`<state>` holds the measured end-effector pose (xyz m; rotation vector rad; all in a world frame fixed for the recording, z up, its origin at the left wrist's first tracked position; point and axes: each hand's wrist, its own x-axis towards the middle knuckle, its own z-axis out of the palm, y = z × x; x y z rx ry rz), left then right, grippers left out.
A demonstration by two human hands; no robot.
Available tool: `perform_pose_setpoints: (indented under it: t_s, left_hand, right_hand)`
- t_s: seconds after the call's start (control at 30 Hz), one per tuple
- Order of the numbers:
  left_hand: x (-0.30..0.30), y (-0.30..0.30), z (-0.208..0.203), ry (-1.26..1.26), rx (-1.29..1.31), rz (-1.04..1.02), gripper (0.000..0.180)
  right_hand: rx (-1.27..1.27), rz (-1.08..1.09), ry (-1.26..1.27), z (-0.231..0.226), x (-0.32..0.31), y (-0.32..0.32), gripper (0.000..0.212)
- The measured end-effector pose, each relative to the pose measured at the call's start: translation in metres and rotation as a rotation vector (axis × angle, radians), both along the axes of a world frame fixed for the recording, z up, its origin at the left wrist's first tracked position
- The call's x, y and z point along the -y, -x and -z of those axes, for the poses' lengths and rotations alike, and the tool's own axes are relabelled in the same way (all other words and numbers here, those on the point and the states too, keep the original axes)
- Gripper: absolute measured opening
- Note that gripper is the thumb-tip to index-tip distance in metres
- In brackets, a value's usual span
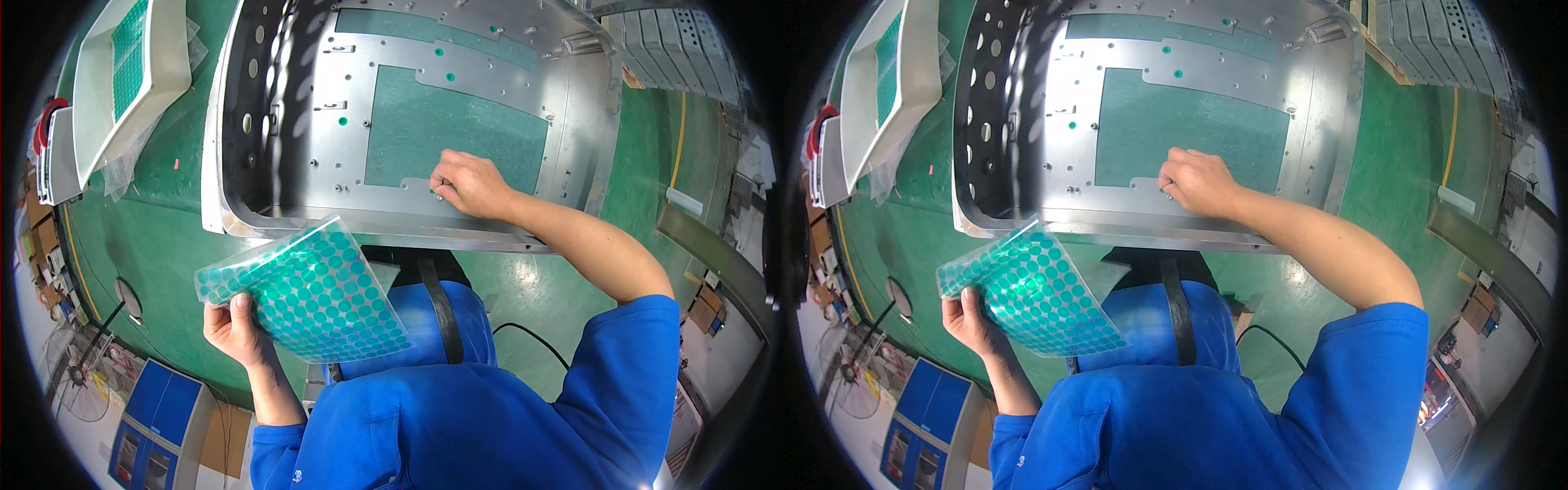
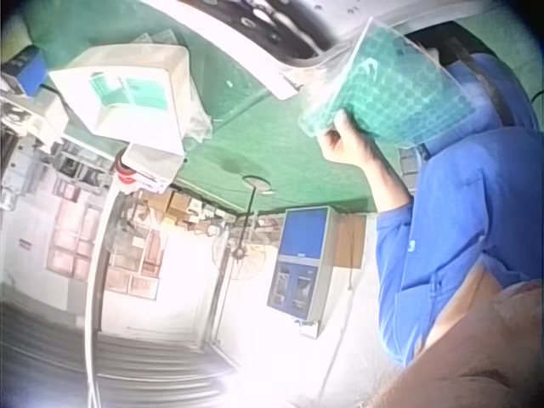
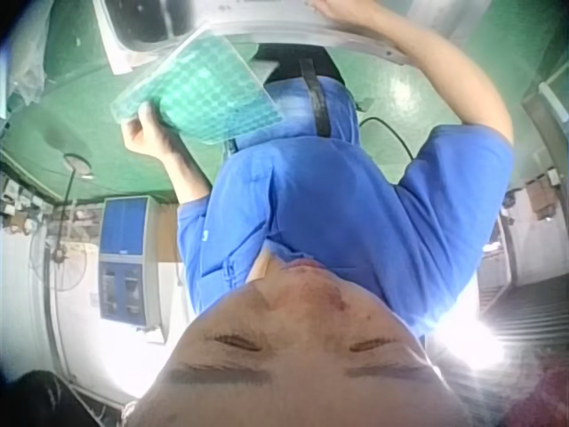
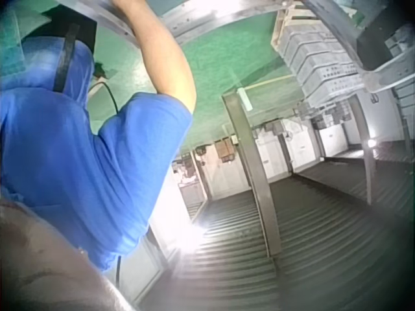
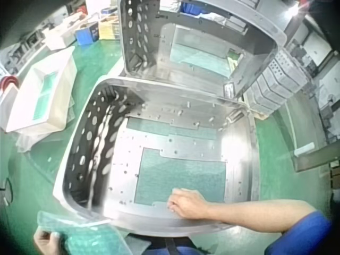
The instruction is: Apply green circular stickers to designated spots on a metal enclosure frame.
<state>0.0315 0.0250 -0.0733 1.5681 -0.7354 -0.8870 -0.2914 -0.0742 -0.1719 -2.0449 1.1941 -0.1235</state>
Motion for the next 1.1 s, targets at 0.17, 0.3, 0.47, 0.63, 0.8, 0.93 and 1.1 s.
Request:
perform_pose_setpoints:
  t_s: [0.17,0.3,0.47,0.63,0.8,0.93,1.1]
  left_hand:
    - [0.001,0.002,0.001,-0.004,-0.010,-0.010,0.018]
    - [0.001,0.002,0.001,-0.005,0.012,0.001,0.019]
    - [0.003,0.003,-0.002,0.006,-0.005,0.002,0.020]
    - [0.016,0.004,-0.017,0.039,0.036,0.012,0.020]
    - [0.065,0.017,-0.043,0.119,0.083,0.171,0.017]
    - [0.119,0.050,-0.061,0.143,0.125,0.370,0.015]
    - [0.181,0.093,-0.066,0.268,0.223,0.668,0.016]
  right_hand:
    - [0.032,0.007,0.038,0.003,-0.002,0.002,0.007]
    - [0.070,0.032,0.017,0.002,-0.003,0.002,0.011]
    - [0.103,0.138,-0.106,-0.006,0.006,0.000,0.021]
    - [-0.011,0.155,-0.145,-0.003,0.012,-0.005,0.023]
    - [-0.148,0.224,-0.228,-0.021,0.035,-0.007,0.020]
    - [0.599,0.639,-0.256,-0.090,0.068,0.014,0.021]
    - [0.703,0.432,0.176,-0.167,0.059,0.028,0.030]
